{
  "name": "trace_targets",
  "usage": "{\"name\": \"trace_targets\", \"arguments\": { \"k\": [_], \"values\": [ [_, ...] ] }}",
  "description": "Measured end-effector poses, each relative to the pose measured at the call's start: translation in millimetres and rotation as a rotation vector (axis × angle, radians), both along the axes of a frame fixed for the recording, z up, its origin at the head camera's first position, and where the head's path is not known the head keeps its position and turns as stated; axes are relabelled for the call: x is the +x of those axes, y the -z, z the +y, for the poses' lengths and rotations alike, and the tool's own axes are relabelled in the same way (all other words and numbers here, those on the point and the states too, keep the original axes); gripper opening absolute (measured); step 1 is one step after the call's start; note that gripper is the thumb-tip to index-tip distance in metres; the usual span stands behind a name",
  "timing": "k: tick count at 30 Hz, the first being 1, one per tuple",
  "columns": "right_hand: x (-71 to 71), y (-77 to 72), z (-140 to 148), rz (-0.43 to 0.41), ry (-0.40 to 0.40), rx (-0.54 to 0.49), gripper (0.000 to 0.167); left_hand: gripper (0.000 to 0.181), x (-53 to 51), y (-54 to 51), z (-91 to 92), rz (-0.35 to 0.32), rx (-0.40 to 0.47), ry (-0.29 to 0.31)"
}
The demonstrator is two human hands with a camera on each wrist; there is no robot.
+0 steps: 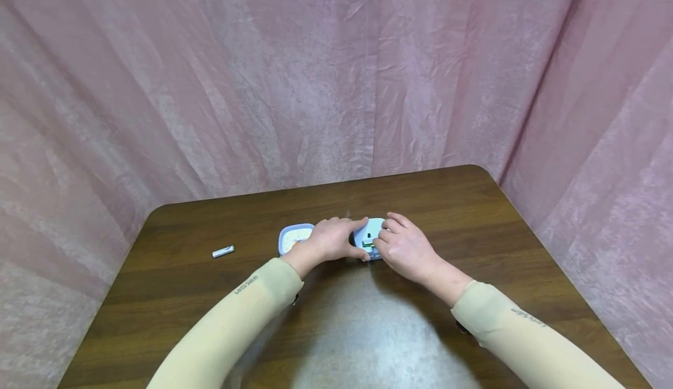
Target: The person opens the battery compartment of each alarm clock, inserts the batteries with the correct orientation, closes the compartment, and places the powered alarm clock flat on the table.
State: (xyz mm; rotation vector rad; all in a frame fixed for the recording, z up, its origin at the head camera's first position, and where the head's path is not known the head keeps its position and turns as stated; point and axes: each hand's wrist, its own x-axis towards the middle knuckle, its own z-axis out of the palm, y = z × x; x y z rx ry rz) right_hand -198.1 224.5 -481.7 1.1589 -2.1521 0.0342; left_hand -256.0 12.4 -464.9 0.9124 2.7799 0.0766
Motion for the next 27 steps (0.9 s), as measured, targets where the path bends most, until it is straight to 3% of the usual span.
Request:
{"name": "trace_targets", "arguments": {
  "k": [7, 19, 27],
  "values": [
    [1.0, 2.4, -1.6, 0.008, 0.017, 0.021, 0.003, 0.097, -0.4, 1.1, -0.3, 0.0, 0.001, 0.001],
    [0.5, 6.0, -4.0, 0.003, 0.04, 0.022, 0.013, 0.097, 0.4, 1.3, -0.5, -0.003, 0.01, 0.0],
    [-0.4, 7.0, -5.4, 0.013, 0.04, 0.012, 0.004, 0.097, 0.5, 0.1, -0.3, 0.0, 0.001, -0.003]
  ]
}}
